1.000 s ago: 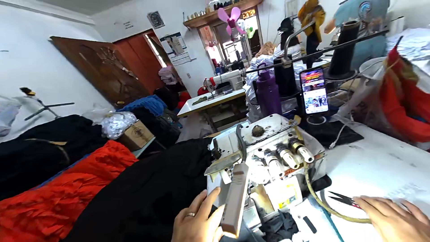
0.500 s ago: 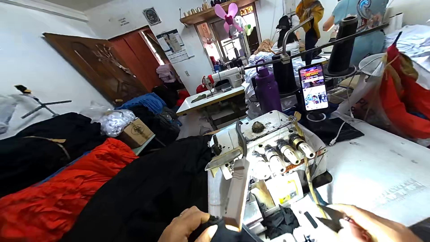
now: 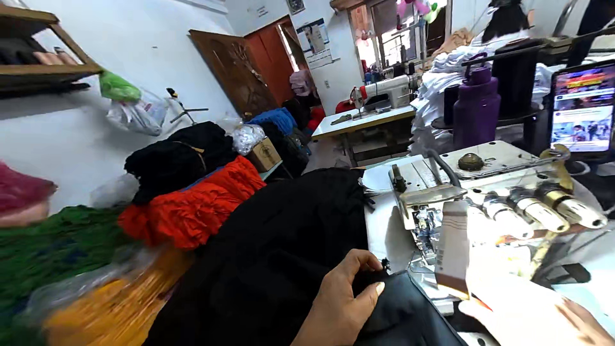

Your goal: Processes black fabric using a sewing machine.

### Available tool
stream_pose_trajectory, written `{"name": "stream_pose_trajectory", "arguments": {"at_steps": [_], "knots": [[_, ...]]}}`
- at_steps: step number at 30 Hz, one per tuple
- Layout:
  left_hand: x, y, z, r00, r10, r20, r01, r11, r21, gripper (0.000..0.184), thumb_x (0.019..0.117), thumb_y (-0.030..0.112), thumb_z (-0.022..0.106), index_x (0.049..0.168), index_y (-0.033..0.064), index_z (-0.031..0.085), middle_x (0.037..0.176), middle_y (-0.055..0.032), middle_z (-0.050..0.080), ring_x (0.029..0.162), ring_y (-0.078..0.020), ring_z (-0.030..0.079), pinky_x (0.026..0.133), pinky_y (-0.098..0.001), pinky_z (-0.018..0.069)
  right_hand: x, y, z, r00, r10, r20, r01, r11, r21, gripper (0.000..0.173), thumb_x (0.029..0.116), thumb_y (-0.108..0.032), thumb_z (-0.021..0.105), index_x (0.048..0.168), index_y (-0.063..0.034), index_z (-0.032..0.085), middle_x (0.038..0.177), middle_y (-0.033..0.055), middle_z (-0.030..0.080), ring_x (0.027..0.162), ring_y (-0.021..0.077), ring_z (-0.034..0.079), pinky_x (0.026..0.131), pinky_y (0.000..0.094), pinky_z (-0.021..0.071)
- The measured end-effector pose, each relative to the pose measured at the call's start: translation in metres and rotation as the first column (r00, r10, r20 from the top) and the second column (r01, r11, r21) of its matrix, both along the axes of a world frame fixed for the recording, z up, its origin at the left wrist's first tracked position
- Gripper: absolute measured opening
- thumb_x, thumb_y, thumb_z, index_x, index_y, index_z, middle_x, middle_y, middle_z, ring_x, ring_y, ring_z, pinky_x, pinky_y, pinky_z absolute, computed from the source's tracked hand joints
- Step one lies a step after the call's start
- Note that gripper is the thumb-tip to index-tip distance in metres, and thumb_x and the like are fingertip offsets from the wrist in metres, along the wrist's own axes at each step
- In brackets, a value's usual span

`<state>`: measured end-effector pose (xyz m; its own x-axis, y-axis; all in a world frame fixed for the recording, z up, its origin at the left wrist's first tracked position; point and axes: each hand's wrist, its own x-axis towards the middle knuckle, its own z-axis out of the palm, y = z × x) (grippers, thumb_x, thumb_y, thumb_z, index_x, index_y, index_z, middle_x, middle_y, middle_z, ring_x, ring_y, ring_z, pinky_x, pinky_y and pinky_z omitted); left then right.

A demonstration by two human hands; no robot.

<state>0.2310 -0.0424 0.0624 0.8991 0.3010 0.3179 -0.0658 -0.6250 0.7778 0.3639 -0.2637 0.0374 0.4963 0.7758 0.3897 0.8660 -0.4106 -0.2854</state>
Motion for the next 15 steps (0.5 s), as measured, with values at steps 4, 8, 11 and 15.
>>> {"name": "stream_pose_trajectory", "arguments": {"at_steps": [4, 8, 11, 15], "knots": [[-0.002, -0.002, -0.001, 0.998, -0.031, 0.057, 0.033, 0.999, -0.028, 0.023, 0.0884, 0.001, 0.065, 0.109, -0.0068, 0.061, 0.105, -0.0058, 0.067, 0.1, 0.0019, 0.06, 0.09, -0.0139, 0.0482, -0.002, 0.014, 0.0, 0.992, -0.006, 0.128, 0.005, 1.0, 0.01, 0.035, 0.0997, -0.025, 0.06, 0.124, -0.0037, 0.072, 0.098, 0.0197, 0.074, 0.081, 0.0377, 0.073, 0.066, 0.05, 0.0576], [-0.003, -0.001, -0.004, 0.987, -0.106, 0.125, 0.112, 0.993, -0.045, 0.023, 0.0865, -0.002, 0.067, 0.108, -0.0058, 0.06, 0.104, -0.0041, 0.067, 0.098, 0.0027, 0.061, 0.09, -0.0139, 0.0492, -0.004, 0.028, 0.001, 0.994, 0.019, 0.11, -0.024, 0.999, 0.041, 0.029, 0.0972, -0.022, 0.061, 0.12, -0.0104, 0.076, 0.087, 0.0193, 0.072, 0.07, 0.0388, 0.071, 0.059, 0.0521, 0.0558], [-0.001, 0.002, -0.008, 0.97, -0.164, 0.181, 0.176, 0.983, -0.055, 0.024, 0.0871, -0.001, 0.07, 0.109, -0.0006, 0.059, 0.101, 0.0007, 0.066, 0.095, 0.0036, 0.063, 0.087, -0.015, 0.0531, -0.003, 0.024, -0.001, 0.992, 0.062, 0.112, -0.074, 0.991, 0.107, 0.03, 0.0981, -0.023, 0.06, 0.119, -0.0126, 0.078, 0.082, 0.0159, 0.07, 0.066, 0.0336, 0.069, 0.056, 0.0472, 0.0544], [0.001, -0.004, -0.009, 0.971, -0.144, 0.189, 0.155, 0.987, -0.044, 0.026, 0.0853, -0.001, 0.072, 0.109, -0.001, 0.059, 0.099, 0.001, 0.068, 0.094, 0.0035, 0.064, 0.087, -0.0153, 0.054, -0.003, -0.001, 0.0, 0.979, 0.161, -0.122, -0.154, 0.986, 0.062, 0.035, 0.099, -0.019, 0.062, 0.131, -0.0074, 0.07, 0.096, 0.0227, 0.073, 0.078, 0.0417, 0.072, 0.065, 0.0567, 0.0566]]}}
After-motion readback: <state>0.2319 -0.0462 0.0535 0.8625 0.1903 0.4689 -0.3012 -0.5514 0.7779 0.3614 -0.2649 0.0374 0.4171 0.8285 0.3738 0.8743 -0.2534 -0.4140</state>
